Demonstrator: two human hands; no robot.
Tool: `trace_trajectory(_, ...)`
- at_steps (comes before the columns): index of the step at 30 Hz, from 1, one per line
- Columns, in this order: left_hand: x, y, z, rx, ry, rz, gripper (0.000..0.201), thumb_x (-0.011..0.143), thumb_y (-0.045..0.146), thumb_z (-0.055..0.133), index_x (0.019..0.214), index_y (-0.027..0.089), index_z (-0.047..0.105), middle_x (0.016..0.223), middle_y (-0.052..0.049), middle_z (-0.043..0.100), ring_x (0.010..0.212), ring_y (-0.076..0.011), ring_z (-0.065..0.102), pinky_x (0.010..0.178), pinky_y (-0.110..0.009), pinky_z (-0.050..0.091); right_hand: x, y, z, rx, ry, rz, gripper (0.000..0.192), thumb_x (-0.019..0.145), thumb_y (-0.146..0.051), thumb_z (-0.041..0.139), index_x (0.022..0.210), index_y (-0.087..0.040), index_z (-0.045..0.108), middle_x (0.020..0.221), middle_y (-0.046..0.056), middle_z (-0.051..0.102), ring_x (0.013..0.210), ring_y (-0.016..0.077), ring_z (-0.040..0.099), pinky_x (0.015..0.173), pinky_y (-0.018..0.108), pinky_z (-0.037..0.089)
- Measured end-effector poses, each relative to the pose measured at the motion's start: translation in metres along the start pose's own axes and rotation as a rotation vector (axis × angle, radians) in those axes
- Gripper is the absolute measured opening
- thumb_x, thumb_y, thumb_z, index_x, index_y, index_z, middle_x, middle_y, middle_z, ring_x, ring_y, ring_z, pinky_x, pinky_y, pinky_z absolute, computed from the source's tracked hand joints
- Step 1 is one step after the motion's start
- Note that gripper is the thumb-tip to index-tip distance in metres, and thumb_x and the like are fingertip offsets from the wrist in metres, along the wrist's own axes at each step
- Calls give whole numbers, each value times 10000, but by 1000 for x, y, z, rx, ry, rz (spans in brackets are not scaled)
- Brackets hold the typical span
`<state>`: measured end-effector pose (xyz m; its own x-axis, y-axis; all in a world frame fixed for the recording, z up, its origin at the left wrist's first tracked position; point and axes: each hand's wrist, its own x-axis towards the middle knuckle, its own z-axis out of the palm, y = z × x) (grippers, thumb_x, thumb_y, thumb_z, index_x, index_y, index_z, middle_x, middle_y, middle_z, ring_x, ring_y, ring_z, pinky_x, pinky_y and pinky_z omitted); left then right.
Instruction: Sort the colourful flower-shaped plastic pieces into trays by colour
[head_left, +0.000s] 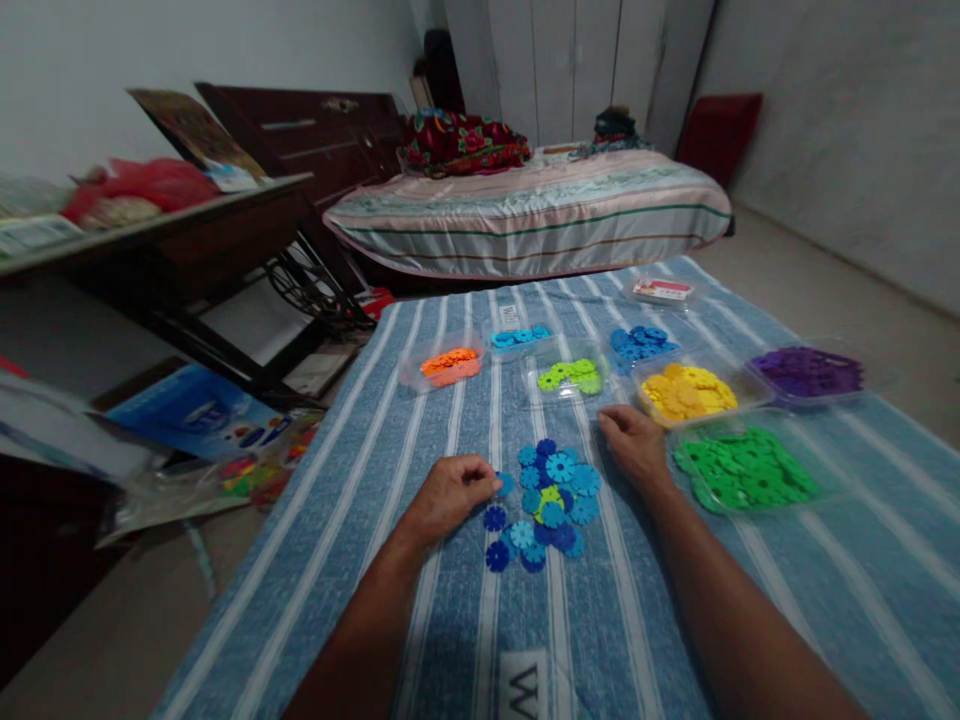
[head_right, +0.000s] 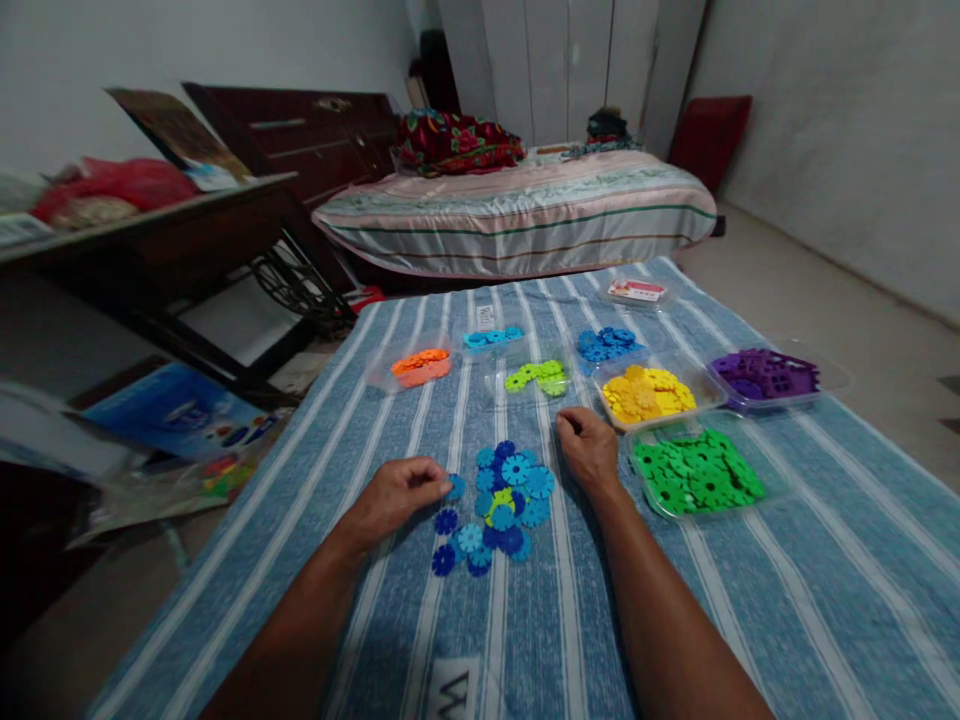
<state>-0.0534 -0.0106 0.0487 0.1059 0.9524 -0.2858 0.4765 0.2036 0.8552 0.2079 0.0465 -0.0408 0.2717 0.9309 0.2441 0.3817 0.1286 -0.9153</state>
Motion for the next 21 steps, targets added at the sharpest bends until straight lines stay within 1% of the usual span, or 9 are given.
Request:
trace_trajectory(3,16,7,-7,-84,-15,-48,242,620,363,723,629,145,619,541,1,588,486,-96,474,497,-229,346,0,1,1,1,4,-11,319,770,-435,527,800,-193,732,812,50,726,772,218,642,761,334,488)
trace_trajectory(5,36,19,-12,-134,10,-41,252,596,351,754,637,142,620,560,-16,627,463,-87,476,466,-214,337,0,2,2,9,4,-12,313,773,-429,526,797,-194,731,808,48,724,773,220,644,767,339,488)
trace_trajectory(8,79,50,-18,-291,140,29,232,589,300,770,647,141,612,588,-21,652,457,-71,485,454,-189,349,0,3,2,26,-4,-10,308,773,-426,528,792,-192,728,806,49,722,778,223,649,771,342,487)
trace_trajectory(11,119,83,-15,-589,302,101,172,625,204,721,738,144,606,647,-22,678,549,-91,589,521,-187,431,0,3,2,32,-11,-12,302,772,-425,533,783,-191,723,796,46,717,774,219,648,767,337,485)
trace_trajectory(13,132,95,-9,-669,352,70,133,651,168,685,749,137,601,637,-23,670,568,-95,607,548,-193,458,0,2,2,32,-13,-11,303,773,-426,532,783,-191,722,786,43,714,767,216,646,762,332,484)
trace_trajectory(14,134,97,-5,-658,342,50,115,665,165,674,748,134,602,635,-25,670,563,-94,606,546,-195,460,0,2,1,33,-14,-11,304,774,-426,530,784,-190,722,784,42,714,765,215,646,761,331,484)
trace_trajectory(16,127,92,2,-531,274,28,94,685,186,669,730,131,608,630,-29,671,528,-89,587,516,-194,442,0,2,1,28,-14,-14,309,776,-427,525,786,-190,722,787,44,715,769,215,646,764,331,481)
trace_trajectory(18,111,80,8,-335,179,46,99,693,214,675,716,134,621,618,-21,667,497,-85,563,490,-192,419,0,2,1,16,-11,-14,312,778,-430,519,787,-193,723,793,46,717,773,217,646,764,333,478)
trace_trajectory(21,81,59,10,-70,22,65,116,705,251,664,686,142,627,578,2,637,470,-83,529,483,-200,392,0,2,1,6,-5,-4,317,775,-435,517,792,-194,722,807,50,721,779,219,647,764,336,475)
